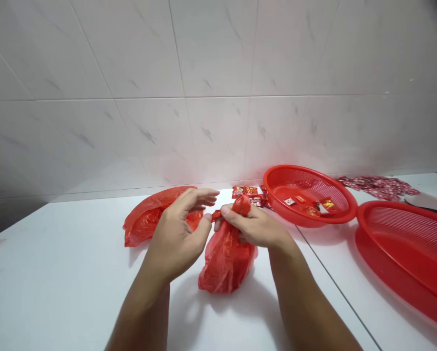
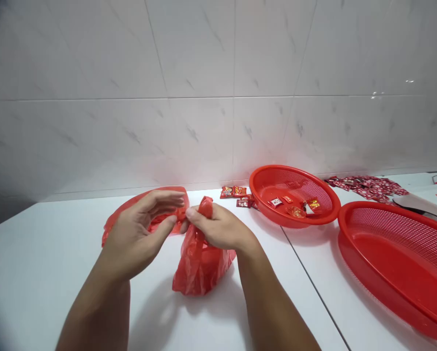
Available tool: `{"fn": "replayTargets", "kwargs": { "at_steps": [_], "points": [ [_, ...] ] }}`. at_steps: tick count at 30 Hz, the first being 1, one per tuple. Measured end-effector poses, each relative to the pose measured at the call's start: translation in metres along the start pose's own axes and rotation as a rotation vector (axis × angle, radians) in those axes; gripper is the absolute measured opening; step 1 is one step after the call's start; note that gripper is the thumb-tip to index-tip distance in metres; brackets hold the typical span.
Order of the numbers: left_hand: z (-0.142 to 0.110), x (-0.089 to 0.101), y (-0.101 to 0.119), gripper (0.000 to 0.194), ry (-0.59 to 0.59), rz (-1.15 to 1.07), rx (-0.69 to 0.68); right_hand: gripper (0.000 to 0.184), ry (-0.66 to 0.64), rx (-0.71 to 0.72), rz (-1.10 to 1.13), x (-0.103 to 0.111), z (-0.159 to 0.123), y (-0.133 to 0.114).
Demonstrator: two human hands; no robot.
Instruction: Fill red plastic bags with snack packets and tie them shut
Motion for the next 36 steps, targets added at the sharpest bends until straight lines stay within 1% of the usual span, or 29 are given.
{"fn": "replayTargets", "kwargs": {
  "at_steps": [3,4,5,8,9,11,12,14,15,16,17,19,20,21,22,23,25,27,29,31,34,36],
  "points": [
    [0.006,0.001,-0.003,0.025,-0.131,0.062,0.059,0.057,-0.004,-0.005,0.110,0.006,-0.004,-0.002],
    [0.007,0.001,-0.004,0.021,-0.146,0.072,0.068,0.057,0.003,-0.006,0.115,0.007,-0.005,-0.003],
    [0.008,0.001,-0.004,0.019,-0.130,0.083,0.069,0.057,0.024,-0.013,0.108,0.007,-0.005,-0.004],
    [0.006,0.002,-0.006,0.022,-0.045,0.095,0.054,0.058,0.113,-0.046,0.082,0.008,-0.003,-0.005],
    [0.005,0.002,-0.007,0.022,-0.041,0.093,0.037,0.058,0.133,-0.053,0.091,0.009,-0.002,-0.005],
    [0.002,0.002,-0.008,0.019,-0.071,0.074,-0.013,0.058,0.140,-0.040,0.123,0.011,-0.001,-0.004],
    [0.001,0.000,-0.008,0.031,-0.093,0.055,-0.034,0.056,0.131,-0.014,0.140,0.012,-0.002,-0.004],
    [0.001,-0.005,-0.010,0.083,-0.148,-0.011,-0.036,0.049,0.089,0.069,0.155,0.016,-0.003,-0.004],
    [0.002,-0.008,-0.011,0.104,-0.186,-0.058,-0.010,0.044,0.047,0.107,0.154,0.018,-0.005,-0.005],
    [0.004,-0.012,-0.012,0.112,-0.233,-0.101,0.028,0.039,-0.004,0.137,0.147,0.020,-0.007,-0.005],
    [0.006,-0.015,-0.014,0.109,-0.280,-0.128,0.072,0.033,-0.047,0.159,0.129,0.021,-0.009,-0.006],
    [0.010,-0.020,-0.016,0.081,-0.349,-0.135,0.140,0.020,-0.079,0.197,0.046,0.025,-0.012,-0.008],
    [0.012,-0.020,-0.017,0.067,-0.359,-0.126,0.158,0.014,-0.049,0.228,-0.019,0.026,-0.012,-0.009],
    [0.014,-0.019,-0.017,0.057,-0.358,-0.125,0.172,0.007,0.013,0.270,-0.097,0.027,-0.012,-0.010],
    [0.015,-0.018,-0.017,0.052,-0.352,-0.141,0.188,0.005,0.090,0.321,-0.180,0.027,-0.011,-0.010],
    [0.015,-0.016,-0.018,0.052,-0.352,-0.174,0.209,0.010,0.175,0.379,-0.266,0.026,-0.010,-0.010],
    [0.014,-0.012,-0.019,0.059,-0.352,-0.258,0.271,0.018,0.340,0.517,-0.419,0.021,-0.004,-0.009],
    [0.013,-0.009,-0.020,0.058,-0.328,-0.348,0.313,0.021,0.435,0.647,-0.520,0.013,0.002,-0.007],
    [0.014,-0.008,-0.022,0.049,-0.302,-0.424,0.319,0.022,0.455,0.740,-0.561,0.005,0.007,-0.005],
    [0.015,-0.007,-0.022,0.046,-0.313,-0.445,0.287,0.022,0.432,0.790,-0.560,0.000,0.009,-0.003],
    [0.016,-0.003,-0.020,0.048,-0.347,-0.313,0.223,0.019,0.388,0.815,-0.526,0.002,0.006,-0.004],
    [0.016,0.001,-0.018,0.048,-0.337,-0.166,0.222,0.017,0.368,0.801,-0.505,0.008,0.005,-0.004]
  ]
}}
Point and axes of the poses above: each hand's wrist, its own z-axis towards the middle knuckle, its own x-axis out of the back of the hand, y = z × x, the point moved 1 cm from there along z, towards the middle knuckle
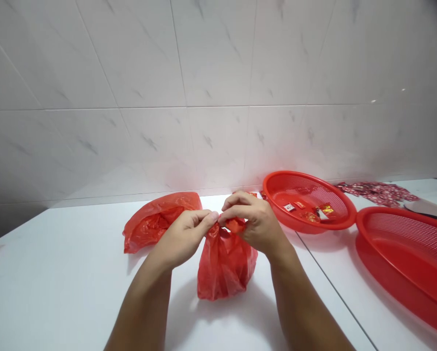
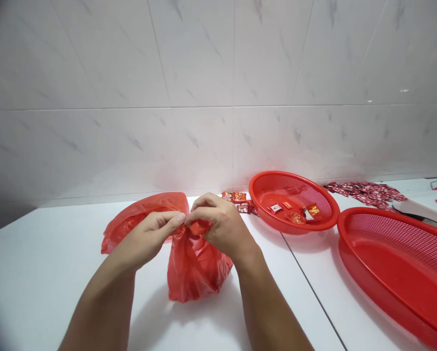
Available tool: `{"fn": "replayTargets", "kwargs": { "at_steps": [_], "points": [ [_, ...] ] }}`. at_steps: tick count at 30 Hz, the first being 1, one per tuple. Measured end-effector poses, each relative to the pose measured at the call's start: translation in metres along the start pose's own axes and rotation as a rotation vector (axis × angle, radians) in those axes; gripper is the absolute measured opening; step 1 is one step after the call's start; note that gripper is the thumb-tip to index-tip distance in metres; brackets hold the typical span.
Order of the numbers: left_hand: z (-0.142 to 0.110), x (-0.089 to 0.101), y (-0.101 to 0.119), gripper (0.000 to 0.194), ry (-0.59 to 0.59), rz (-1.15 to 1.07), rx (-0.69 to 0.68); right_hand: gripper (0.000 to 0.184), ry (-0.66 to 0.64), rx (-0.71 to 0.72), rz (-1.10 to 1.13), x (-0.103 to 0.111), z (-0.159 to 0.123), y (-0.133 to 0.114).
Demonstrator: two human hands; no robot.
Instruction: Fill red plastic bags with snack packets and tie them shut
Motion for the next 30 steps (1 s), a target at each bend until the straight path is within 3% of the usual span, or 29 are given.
{"fn": "replayTargets", "kwargs": {
  "at_steps": [3,7,11,15,19,23,27,30],
  "points": [
    [0.000,0.005,-0.004,0.046,0.080,0.242,0.084,0.007,-0.101,-0.152,0.017,0.006,-0.002,0.013],
    [0.012,0.017,-0.030,0.036,0.095,0.494,0.247,0.012,-0.358,-0.596,-0.010,0.012,-0.013,0.045],
    [0.021,0.039,-0.057,0.030,0.136,0.586,0.430,0.016,-0.404,-0.866,-0.123,0.029,-0.027,0.070],
    [0.016,0.048,-0.057,0.031,0.087,0.565,0.458,0.017,-0.422,-0.911,-0.226,0.044,-0.029,0.069],
    [0.010,0.040,-0.040,0.035,0.145,0.568,0.336,0.021,-0.413,-0.870,-0.231,0.043,-0.021,0.051],
    [0.006,0.027,-0.023,0.040,0.134,0.437,0.142,0.022,-0.442,-0.860,0.084,0.032,-0.014,0.031],
    [0.003,0.012,-0.007,0.040,0.115,0.376,0.070,0.034,-0.484,-0.832,0.393,0.015,-0.010,0.017],
    [0.001,0.005,0.000,0.039,0.104,0.355,0.030,0.032,-0.567,-0.803,0.560,0.003,-0.008,0.010]
  ]
}}
Point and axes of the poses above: each hand's wrist, its own z-axis towards the middle knuckle, its own x-axis out of the back of the hand, y = z × x, the point moved 1 cm from there along z, towards the middle knuckle
